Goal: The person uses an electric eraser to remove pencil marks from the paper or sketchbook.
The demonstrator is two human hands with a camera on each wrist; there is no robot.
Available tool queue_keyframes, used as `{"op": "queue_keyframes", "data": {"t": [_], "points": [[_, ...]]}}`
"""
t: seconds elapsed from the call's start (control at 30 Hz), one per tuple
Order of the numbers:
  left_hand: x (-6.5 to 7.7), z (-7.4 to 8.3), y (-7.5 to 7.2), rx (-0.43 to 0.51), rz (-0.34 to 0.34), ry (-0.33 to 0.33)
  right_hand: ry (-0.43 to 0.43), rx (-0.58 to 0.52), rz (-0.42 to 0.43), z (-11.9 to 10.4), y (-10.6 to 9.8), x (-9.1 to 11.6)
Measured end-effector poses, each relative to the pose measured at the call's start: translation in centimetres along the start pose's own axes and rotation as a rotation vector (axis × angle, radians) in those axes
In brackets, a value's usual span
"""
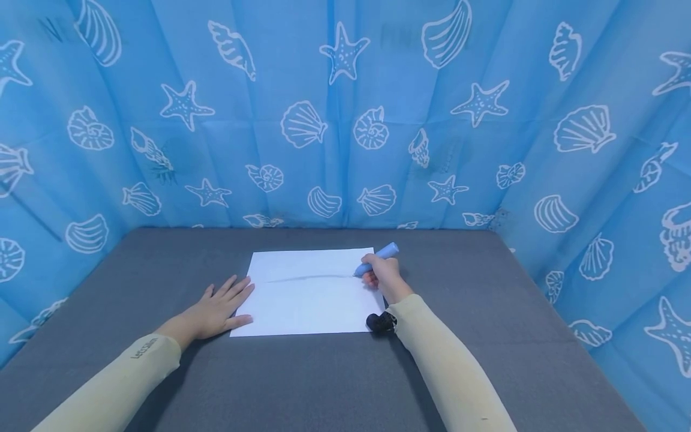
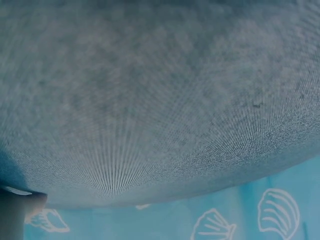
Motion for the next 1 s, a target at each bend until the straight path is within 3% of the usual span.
{"op": "queue_keyframes", "data": {"t": [1.0], "points": [[0.19,0.14,-0.14,0.008,0.009,0.009,-0.004,0.018,0.034,-0.08,0.17,0.18]]}}
Point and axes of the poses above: each hand's wrist, its own x-axis away from the middle knuckle, its own y-axis out of the palm, z = x × y, the point moved 2 cm from there along -x, towards the middle knuckle, and after that the axes turned 2 degrees about x, right-handed, at the moved point
